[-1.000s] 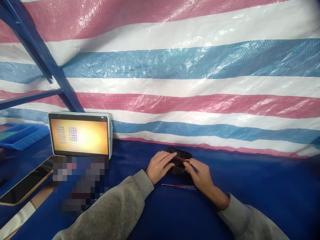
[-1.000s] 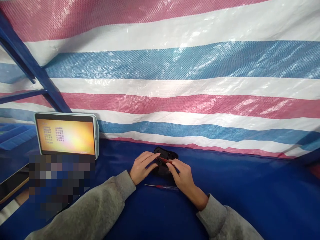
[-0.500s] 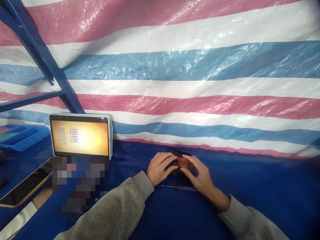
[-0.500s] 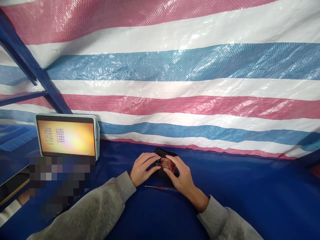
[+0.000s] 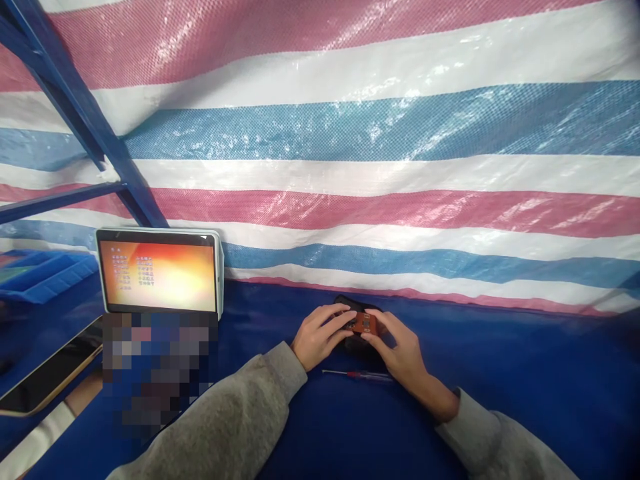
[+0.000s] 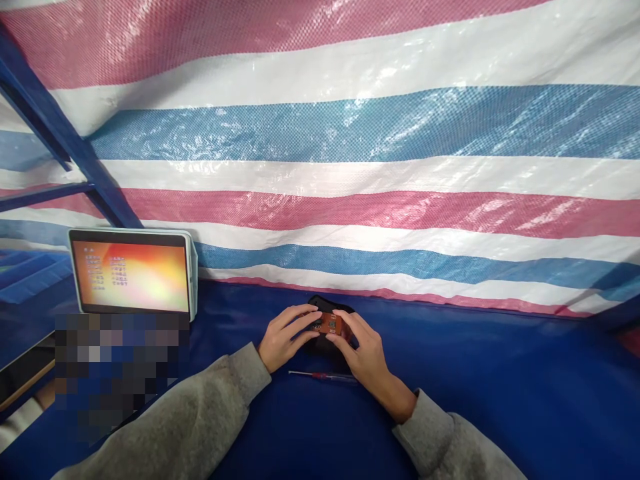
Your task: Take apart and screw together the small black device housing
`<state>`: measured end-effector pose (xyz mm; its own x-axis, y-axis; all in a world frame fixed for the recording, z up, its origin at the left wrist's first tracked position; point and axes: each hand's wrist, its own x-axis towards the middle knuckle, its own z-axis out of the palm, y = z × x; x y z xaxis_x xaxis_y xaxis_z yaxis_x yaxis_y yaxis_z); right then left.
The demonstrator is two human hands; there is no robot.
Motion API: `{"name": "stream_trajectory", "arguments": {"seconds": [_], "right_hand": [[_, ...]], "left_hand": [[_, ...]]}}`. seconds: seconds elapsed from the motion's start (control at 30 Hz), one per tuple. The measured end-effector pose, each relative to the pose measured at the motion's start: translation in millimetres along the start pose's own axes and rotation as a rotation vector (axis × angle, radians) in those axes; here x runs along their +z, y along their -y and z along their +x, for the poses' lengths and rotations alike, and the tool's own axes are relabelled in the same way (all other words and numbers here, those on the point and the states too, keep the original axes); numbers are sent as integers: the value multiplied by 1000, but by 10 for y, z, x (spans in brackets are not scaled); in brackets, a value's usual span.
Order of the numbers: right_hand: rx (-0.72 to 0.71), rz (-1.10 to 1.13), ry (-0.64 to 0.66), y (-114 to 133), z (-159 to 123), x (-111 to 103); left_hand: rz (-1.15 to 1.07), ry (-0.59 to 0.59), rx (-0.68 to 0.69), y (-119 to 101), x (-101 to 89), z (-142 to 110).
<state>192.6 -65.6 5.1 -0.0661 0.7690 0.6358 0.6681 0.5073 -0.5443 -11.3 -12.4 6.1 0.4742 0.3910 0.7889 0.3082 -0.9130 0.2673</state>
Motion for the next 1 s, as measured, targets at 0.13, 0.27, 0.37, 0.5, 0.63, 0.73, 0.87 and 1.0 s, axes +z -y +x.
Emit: {"name": "stream_trajectory", "arguments": {"seconds": [0.13,0.27,0.37,0.5,0.63,0.73,0.87,1.0], "right_hand": [[-17,1,-14,11,2,-3],[-67,30,-23,15,15,-5],[-65,46,32,29,28,-13],[-24,60,53,58,38,-33],[-1,70,87,52,35,-39],[8,57,79,47,32,-37],[3,71,-34,72,31,-33],[-73,74,-44,83,35,-20]], "left_hand": [[1,2,14,9,-9,-12],[-20,27,21,14,-12,-9],[-69,44,42,21,11,-13],[-96,37,37,26,36,-20],[15,33,25,29,29,-21],[60,44,-4,25,15,-17],[34,68,-41,13,9,-12],[22,47,-100,14,10,-12]]}}
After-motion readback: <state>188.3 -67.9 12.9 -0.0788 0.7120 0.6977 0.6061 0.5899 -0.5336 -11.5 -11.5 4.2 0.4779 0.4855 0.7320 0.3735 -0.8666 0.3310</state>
